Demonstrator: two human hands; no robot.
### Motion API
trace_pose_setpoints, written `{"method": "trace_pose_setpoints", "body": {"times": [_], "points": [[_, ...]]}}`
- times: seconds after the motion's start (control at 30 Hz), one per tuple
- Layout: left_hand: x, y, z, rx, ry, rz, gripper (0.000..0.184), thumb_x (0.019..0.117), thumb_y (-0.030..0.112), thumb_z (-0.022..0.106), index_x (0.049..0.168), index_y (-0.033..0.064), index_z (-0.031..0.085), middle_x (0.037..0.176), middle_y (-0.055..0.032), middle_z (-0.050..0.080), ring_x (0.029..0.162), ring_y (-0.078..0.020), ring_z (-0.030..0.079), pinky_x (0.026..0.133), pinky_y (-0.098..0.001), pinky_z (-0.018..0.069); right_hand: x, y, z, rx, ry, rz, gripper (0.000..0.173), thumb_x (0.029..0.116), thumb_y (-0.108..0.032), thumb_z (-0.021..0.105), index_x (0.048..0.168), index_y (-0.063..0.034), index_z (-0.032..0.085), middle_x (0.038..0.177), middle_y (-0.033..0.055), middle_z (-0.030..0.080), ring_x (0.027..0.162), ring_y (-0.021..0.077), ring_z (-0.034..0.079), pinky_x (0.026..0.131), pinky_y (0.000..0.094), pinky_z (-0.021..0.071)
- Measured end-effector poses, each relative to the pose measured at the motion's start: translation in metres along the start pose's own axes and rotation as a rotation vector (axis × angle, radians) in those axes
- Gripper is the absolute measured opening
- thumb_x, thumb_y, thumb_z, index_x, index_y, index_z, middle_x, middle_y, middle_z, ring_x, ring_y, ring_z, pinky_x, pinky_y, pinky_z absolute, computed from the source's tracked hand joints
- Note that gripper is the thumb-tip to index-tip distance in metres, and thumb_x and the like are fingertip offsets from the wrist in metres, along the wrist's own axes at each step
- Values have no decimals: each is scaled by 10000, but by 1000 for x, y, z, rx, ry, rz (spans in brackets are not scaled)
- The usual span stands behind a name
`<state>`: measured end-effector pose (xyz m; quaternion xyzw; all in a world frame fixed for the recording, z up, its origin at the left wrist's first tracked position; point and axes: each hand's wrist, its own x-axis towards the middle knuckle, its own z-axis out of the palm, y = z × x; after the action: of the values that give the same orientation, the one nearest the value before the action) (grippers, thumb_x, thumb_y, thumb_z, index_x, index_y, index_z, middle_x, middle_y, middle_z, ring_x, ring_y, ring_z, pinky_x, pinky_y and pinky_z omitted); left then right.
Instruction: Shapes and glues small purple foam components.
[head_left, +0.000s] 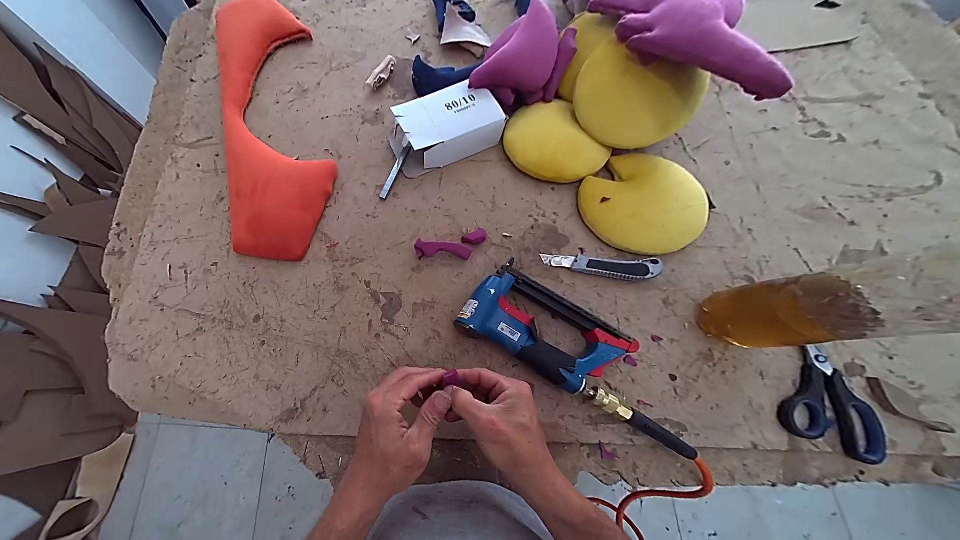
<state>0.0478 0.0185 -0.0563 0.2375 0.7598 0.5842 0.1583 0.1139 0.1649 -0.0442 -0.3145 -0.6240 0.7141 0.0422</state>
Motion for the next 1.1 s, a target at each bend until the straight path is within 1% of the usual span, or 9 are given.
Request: {"method": "trace_pose_setpoints", "body": {"times": [0.1,0.2,0.27,0.43,0.53,0.67,0.9,1.0,1.1], "points": [[-1,-1,0,-14,60,-104,289,957,286,719,1190,119,756,1050,12,747,889,-114,738,773,-304,657,3,5,1,-6,-46,58,115,874,-127,769,965,-60,790,773,68,755,689,176,736,677,314,647],[0,-5,0,29,112,-234,111,949,204,728,1017,155,801,891,31,750,727,-102,718,667,-282,644,4,13,4,23,-85,117,124,886,-125,779,972,-36,785,796,91,761,725,198,751,718,336,657],[-2,-10,5,161,139,-275,97,972,203,687,948,162,771,832,55,734,675,-66,694,635,-261,620,5,19,10,56,-69,170,100,883,-91,760,945,-14,773,790,108,756,719,207,751,716,345,658],[-7,-24,17,489,193,-197,162,993,231,609,925,166,741,865,63,695,784,-59,668,708,-289,582,8,37,23,-34,-31,223,92,854,-95,768,939,-61,779,775,52,749,688,141,716,661,311,615],[-11,-48,21,622,244,1,205,992,224,592,943,130,767,942,10,715,937,-157,667,820,-339,569,12,30,23,-495,-74,182,258,878,-246,753,1105,-144,687,805,-33,739,711,110,712,685,361,606],[-20,-60,27,695,286,81,225,1014,248,580,961,135,766,927,2,702,944,-178,649,833,-325,550,12,20,23,-964,-125,103,336,894,-389,696,1144,-165,700,728,-3,698,703,206,696,689,478,561],[-24,-60,36,750,358,64,226,1020,243,574,964,128,761,936,-3,727,952,-181,666,864,-322,549,12,18,21,-1072,-136,19,328,893,-400,713,1124,-170,679,721,-28,698,681,202,696,639,478,561],[-26,-60,39,810,382,-6,251,1018,303,553,993,187,774,1080,-44,672,1099,-264,590,948,-454,465,6,8,-6,-1128,0,-237,305,888,-339,747,1115,-139,710,827,17,729,705,228,717,596,496,590],[-27,-60,42,831,421,-54,231,994,296,561,976,223,780,1211,-52,662,1211,-299,546,1007,-528,392,17,-18,-64,-1252,209,-350,566,887,-413,744,1333,-82,633,1204,248,640,1029,460,657,737,638,552]]}}
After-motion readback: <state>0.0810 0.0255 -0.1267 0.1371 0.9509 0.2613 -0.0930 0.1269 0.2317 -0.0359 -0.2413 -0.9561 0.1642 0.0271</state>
